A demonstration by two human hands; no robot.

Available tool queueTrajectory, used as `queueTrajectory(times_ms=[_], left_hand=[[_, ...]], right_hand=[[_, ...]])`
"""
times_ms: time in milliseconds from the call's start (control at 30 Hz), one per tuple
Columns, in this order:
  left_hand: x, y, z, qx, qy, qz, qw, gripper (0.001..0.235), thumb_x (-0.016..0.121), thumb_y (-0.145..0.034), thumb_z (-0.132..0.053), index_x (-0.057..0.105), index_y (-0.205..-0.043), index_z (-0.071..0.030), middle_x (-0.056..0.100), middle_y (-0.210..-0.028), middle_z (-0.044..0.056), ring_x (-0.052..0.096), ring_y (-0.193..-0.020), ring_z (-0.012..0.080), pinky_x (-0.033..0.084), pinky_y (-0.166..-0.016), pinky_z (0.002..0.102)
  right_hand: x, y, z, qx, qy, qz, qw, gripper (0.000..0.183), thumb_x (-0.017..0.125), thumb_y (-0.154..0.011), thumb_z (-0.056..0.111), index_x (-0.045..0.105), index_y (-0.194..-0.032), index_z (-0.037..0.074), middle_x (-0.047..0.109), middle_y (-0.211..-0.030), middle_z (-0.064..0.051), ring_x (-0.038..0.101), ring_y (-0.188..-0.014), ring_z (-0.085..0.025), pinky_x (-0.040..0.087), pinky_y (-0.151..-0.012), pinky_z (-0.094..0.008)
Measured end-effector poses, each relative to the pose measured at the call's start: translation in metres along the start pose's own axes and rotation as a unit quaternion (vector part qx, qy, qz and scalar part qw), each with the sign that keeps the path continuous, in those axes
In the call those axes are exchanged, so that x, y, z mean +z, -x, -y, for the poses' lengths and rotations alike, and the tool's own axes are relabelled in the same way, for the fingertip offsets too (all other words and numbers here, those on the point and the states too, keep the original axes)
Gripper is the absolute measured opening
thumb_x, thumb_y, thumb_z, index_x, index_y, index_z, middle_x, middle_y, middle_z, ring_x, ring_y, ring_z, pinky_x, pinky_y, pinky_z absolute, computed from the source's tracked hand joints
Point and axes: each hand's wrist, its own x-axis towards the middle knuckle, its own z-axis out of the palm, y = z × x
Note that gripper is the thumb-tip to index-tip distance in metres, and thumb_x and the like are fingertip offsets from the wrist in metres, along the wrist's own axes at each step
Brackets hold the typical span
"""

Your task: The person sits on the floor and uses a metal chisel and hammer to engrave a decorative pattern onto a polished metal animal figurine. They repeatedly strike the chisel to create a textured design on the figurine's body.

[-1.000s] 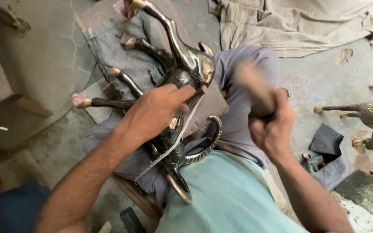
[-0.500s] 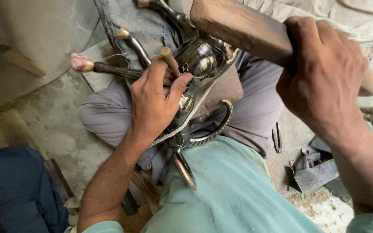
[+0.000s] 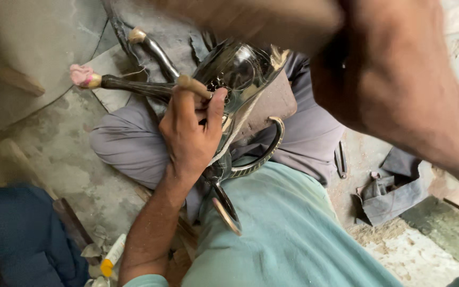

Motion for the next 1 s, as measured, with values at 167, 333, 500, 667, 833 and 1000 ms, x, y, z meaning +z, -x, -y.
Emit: queueTrajectory(times_ms=[167, 333, 500, 667, 833, 1000], left_hand=[[-0.004, 0.0, 0.004, 0.013, 0.001, 0.037, 0.999, 0.025, 0.074, -0.107, -0.022, 0.058, -0.109, -0.004, 0.066, -0.095, 0.008, 0.069, -0.08, 0.0191, 0.058, -0.068, 0.031], [-0.008, -0.016, 0.009, 0.04, -0.009, 0.116, 0.992, 0.031, 0.07, -0.106, -0.031, 0.059, -0.114, -0.004, 0.066, -0.091, 0.007, 0.069, -0.077, 0.0198, 0.056, -0.065, 0.033], [-0.014, -0.038, -0.001, 0.12, -0.001, 0.187, 0.975, 0.038, 0.071, -0.104, -0.029, 0.058, -0.127, -0.002, 0.065, -0.09, 0.01, 0.069, -0.078, 0.0247, 0.056, -0.065, 0.036], [-0.024, -0.057, -0.013, 0.134, -0.021, 0.276, 0.951, 0.036, 0.077, -0.097, -0.017, 0.06, -0.126, -0.006, 0.065, -0.09, 0.014, 0.067, -0.079, 0.0339, 0.054, -0.065, 0.042], [-0.018, -0.071, -0.021, 0.165, -0.04, 0.354, 0.92, 0.025, 0.077, -0.098, -0.011, 0.062, -0.118, -0.009, 0.064, -0.087, 0.012, 0.068, -0.08, 0.0348, 0.053, -0.064, 0.044], [-0.019, -0.088, -0.018, 0.209, 0.05, 0.328, 0.92, 0.032, 0.075, -0.098, -0.012, 0.058, -0.125, -0.008, 0.063, -0.098, 0.013, 0.068, -0.087, 0.0347, 0.055, -0.07, 0.043]], right_hand=[[0.007, 0.015, -0.013, -0.008, 0.0, 0.006, 1.0, 0.028, 0.07, -0.094, 0.001, 0.065, -0.121, 0.004, 0.066, -0.088, -0.018, 0.063, -0.073, -0.032, 0.051, -0.065, -0.043], [0.04, 0.043, -0.043, 0.12, -0.026, 0.02, 0.992, 0.014, 0.066, -0.098, 0.002, 0.061, -0.111, 0.003, 0.065, -0.085, -0.016, 0.062, -0.073, -0.028, 0.05, -0.063, -0.041], [0.046, 0.066, -0.043, 0.148, -0.064, -0.045, 0.986, 0.023, 0.063, -0.092, 0.002, 0.058, -0.115, 0.003, 0.066, -0.091, -0.014, 0.064, -0.079, -0.027, 0.051, -0.069, -0.042], [0.066, 0.1, -0.015, 0.244, -0.312, -0.163, 0.904, 0.033, 0.06, -0.087, 0.002, 0.054, -0.119, 0.003, 0.067, -0.098, -0.013, 0.066, -0.085, -0.027, 0.053, -0.075, -0.042], [0.131, 0.139, 0.01, 0.268, -0.172, -0.141, 0.937, 0.046, 0.063, -0.079, -0.003, 0.06, -0.124, 0.005, 0.065, -0.1, -0.021, 0.064, -0.09, -0.04, 0.052, -0.081, -0.046], [0.168, 0.147, 0.018, 0.337, -0.095, -0.137, 0.927, 0.055, 0.065, -0.08, -0.004, 0.059, -0.134, 0.004, 0.067, -0.114, -0.021, 0.062, -0.1, -0.044, 0.048, -0.089, -0.052]])
